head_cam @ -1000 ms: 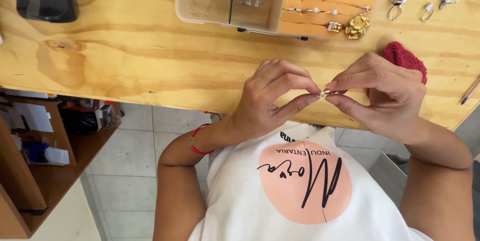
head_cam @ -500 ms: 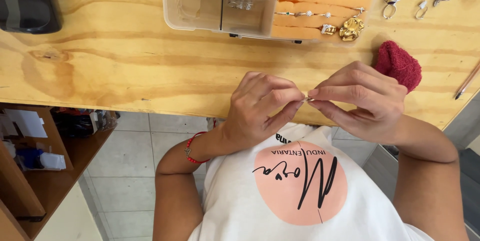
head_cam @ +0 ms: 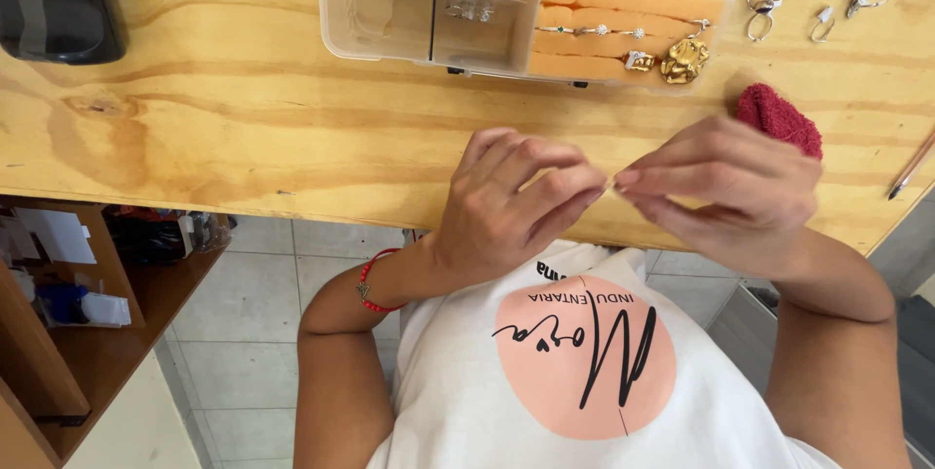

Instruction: The person is sorting and placing various jewelry items, such as earrings and rings, into a plastic organizer box on a wooden table.

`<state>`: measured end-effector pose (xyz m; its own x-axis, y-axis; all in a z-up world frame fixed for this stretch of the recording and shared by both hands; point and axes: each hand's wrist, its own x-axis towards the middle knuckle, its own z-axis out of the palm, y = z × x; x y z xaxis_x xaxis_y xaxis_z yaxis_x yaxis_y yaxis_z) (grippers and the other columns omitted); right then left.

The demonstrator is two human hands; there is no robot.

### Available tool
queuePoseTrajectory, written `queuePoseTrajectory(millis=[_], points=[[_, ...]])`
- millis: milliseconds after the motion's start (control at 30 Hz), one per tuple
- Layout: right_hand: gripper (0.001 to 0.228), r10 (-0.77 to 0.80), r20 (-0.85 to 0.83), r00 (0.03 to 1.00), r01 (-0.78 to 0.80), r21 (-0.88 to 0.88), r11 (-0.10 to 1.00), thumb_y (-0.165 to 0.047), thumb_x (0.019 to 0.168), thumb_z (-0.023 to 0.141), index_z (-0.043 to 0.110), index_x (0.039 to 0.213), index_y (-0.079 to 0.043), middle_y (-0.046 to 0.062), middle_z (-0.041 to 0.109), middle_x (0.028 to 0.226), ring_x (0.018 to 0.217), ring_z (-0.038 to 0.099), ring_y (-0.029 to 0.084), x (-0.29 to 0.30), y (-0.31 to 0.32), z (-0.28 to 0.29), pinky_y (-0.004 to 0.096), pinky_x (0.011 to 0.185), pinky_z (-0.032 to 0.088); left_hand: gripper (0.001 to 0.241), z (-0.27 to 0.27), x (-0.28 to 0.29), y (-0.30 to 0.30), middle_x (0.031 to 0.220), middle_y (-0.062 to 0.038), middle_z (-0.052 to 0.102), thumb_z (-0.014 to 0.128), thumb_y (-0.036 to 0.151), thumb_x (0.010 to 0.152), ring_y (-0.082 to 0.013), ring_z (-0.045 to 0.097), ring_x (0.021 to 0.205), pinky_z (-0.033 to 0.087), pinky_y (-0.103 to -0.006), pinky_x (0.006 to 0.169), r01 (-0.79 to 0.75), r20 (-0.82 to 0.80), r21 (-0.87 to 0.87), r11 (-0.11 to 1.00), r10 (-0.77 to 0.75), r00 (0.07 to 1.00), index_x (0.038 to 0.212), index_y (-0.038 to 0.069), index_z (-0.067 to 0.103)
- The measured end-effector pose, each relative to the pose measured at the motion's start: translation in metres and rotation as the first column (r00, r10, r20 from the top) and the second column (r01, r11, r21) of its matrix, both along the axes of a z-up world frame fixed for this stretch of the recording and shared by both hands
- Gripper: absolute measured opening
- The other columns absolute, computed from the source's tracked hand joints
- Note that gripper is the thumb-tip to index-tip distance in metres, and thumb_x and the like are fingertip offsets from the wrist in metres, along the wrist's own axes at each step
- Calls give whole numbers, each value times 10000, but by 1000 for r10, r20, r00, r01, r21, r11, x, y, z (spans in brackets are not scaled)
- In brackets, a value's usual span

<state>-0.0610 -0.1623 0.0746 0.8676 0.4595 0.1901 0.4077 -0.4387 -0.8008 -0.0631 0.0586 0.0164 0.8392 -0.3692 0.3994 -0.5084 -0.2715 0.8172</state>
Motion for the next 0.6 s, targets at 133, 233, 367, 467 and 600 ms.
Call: queuePoseTrajectory(millis=[133, 233, 367, 467, 600], points=[[272, -175, -108, 979, 175, -8, 984, 330, 925, 632, 579, 711, 170, 198, 548, 593, 655, 651, 356, 18, -16, 7, 434, 666, 582, 305, 4, 13, -13, 1142, 5, 703, 579, 357, 1115, -169, 681, 997, 508, -346, 931, -144, 242, 406, 902, 45, 969, 1328, 151, 646], [250, -343, -68, 937, 339, -59, 939, 383, 1102, 870, 684, 1120, 217, 337, 700, 1086, 1010, 660, 359, 13, -60, -19, 404, 923, 539, 314, -2, 21, -30, 1192, 23, 681, 673, 334, 1114, -147, 659, 1030, 536, -332, 950, -234, 357, 522, 820, 39, 933, 1360, 144, 620], [209, -334, -65, 940, 328, -82, 941, 371, 1114, 836, 704, 1113, 208, 300, 715, 1077, 955, 624, 314, 28, -52, -17, 376, 900, 516, 302, -5, 30, -42, 1154, 39, 639, 519, 101, 1096, -127, 593, 952, 495, -285, 849, -307, 462, 613, 729, -16, 887, 1388, 146, 580], [236, -217, 166, 962, 253, -234, 939, 314, 1118, 940, 788, 1071, 139, 214, 767, 1005, 922, 689, 315, 33, -51, -21, 396, 908, 484, 362, -12, 36, -48, 1063, 15, 528, 573, 48, 1055, -152, 503, 923, 425, -300, 795, -282, 449, 685, 672, -85, 889, 1408, 127, 569], [193, -94, 393, 915, 238, -337, 911, 215, 1132, 937, 811, 1080, 78, 191, 782, 1014, 878, 616, 333, 35, -47, -32, 413, 824, 448, 227, -15, 43, -50, 988, 22, 526, 586, 109, 1046, -146, 497, 848, 406, -299, 742, -343, 530, 625, 701, -58, 846, 1263, 143, 643]])
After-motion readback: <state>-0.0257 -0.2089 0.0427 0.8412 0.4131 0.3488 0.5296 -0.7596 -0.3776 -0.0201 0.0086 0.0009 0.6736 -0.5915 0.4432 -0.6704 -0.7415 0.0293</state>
